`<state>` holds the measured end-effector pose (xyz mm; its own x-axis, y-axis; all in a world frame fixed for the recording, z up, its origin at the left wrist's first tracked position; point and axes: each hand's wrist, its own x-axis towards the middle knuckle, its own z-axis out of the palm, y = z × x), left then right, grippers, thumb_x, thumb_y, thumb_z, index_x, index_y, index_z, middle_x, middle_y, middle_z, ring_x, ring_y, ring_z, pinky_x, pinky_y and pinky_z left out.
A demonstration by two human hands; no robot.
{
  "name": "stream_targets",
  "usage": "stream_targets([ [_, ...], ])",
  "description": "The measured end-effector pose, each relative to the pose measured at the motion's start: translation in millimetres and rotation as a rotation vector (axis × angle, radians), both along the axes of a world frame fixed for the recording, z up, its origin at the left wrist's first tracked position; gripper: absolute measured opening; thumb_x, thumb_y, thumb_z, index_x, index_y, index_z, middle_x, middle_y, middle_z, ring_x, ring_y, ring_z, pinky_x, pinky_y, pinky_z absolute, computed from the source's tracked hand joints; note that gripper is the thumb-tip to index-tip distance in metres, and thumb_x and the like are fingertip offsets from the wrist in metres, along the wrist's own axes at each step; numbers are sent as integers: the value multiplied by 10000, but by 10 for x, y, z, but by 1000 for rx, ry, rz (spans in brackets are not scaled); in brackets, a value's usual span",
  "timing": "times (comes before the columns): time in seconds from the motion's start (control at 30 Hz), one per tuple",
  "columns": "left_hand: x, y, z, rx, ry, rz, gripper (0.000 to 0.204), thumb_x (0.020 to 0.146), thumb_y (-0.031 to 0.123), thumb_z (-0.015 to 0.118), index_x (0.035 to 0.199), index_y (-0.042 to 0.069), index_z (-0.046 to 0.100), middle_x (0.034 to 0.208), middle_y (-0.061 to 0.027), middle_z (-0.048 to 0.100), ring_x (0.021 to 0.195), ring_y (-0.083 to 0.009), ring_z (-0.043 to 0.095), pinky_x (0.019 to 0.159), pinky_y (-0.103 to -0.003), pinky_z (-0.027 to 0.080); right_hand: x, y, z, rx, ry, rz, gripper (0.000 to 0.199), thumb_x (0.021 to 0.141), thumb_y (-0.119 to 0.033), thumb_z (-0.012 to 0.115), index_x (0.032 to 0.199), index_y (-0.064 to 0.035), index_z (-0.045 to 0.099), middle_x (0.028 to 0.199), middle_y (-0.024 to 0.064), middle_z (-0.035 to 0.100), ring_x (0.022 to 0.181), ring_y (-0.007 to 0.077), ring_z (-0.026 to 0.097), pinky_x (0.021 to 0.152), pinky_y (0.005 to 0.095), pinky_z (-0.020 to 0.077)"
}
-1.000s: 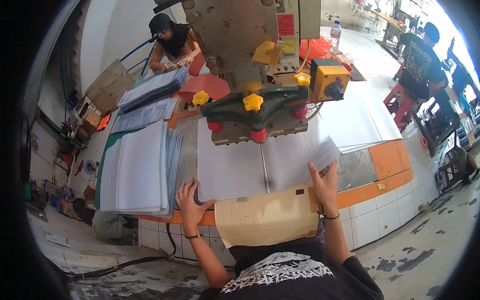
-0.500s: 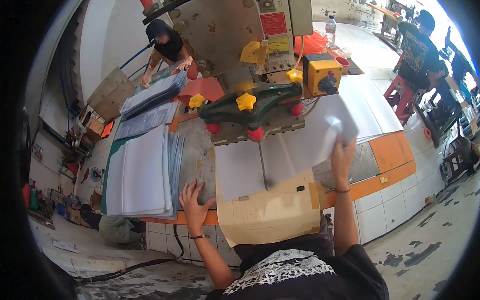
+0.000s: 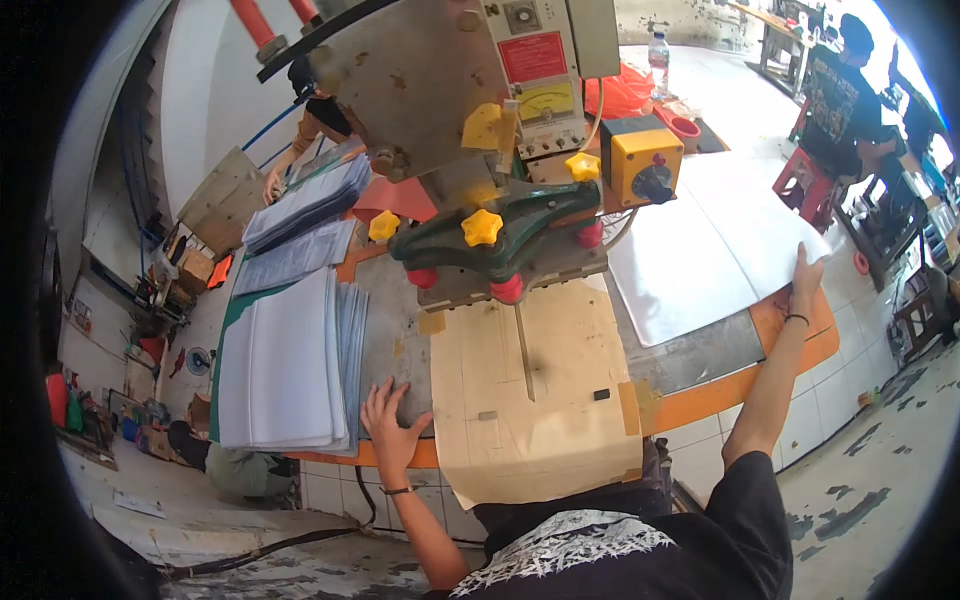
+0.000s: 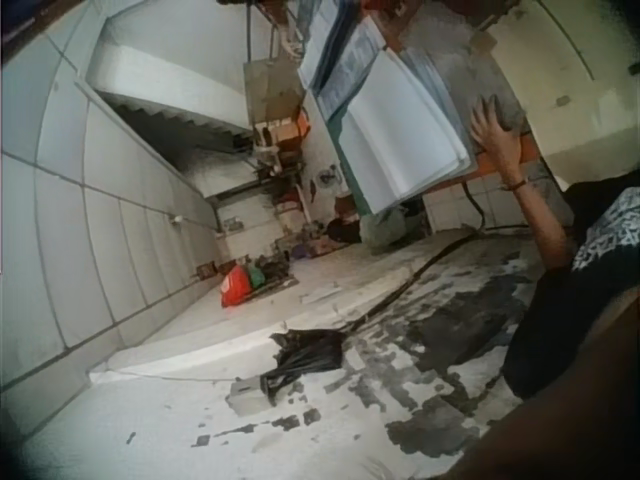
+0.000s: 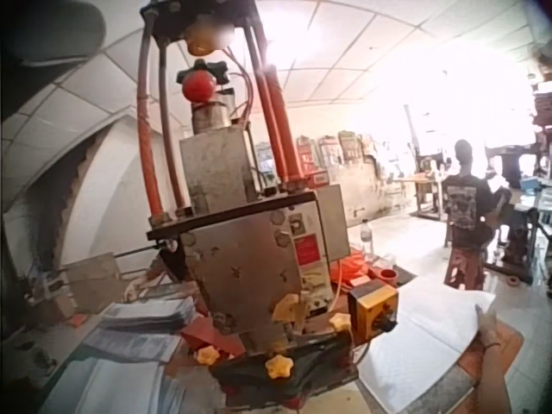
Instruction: The person takes plastic sheets from a stack one at a time, aligns each sheet under a pressing machine, holds it in place, and stacks the finished sheets onto a pile on the right.
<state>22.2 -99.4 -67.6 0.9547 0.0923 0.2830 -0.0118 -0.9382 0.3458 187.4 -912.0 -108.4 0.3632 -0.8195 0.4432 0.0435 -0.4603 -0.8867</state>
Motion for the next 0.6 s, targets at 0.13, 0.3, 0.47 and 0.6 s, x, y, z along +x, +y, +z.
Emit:
stream_targets([
  [0.13,16,-56,-4,-17,-6,10,783,763,693,756,1312,141,676,1519,-92,502,1448,-392,364,1203,-620,195,12,-63,-77,-48,110,-173,537,977,-263,639,1338,123,545,1271,282,655,1177,395,639,1033,426,477],
  [0.3,17,-68,-1,-14,-6,18,764,763,670,769,1307,142,679,1516,-87,503,1448,-390,365,1205,-612,198,-34,80,37,-99,169,-446,563,968,-292,614,1344,120,541,1279,320,639,1200,454,619,1045,459,472],
  [0.47,14,-75,26,-24,-4,17,745,761,650,781,1310,156,679,1513,-87,505,1451,-384,364,1209,-608,194,-92,56,53,-101,116,-546,580,968,-305,612,1356,118,531,1274,330,636,1189,468,619,1041,468,473],
  [0.6,9,-67,17,-28,-9,21,740,756,642,788,1314,168,676,1512,-91,506,1450,-382,367,1211,-607,191,-114,27,78,35,59,-455,649,970,-359,641,1375,130,501,1304,310,629,1232,426,608,1055,449,460],
])
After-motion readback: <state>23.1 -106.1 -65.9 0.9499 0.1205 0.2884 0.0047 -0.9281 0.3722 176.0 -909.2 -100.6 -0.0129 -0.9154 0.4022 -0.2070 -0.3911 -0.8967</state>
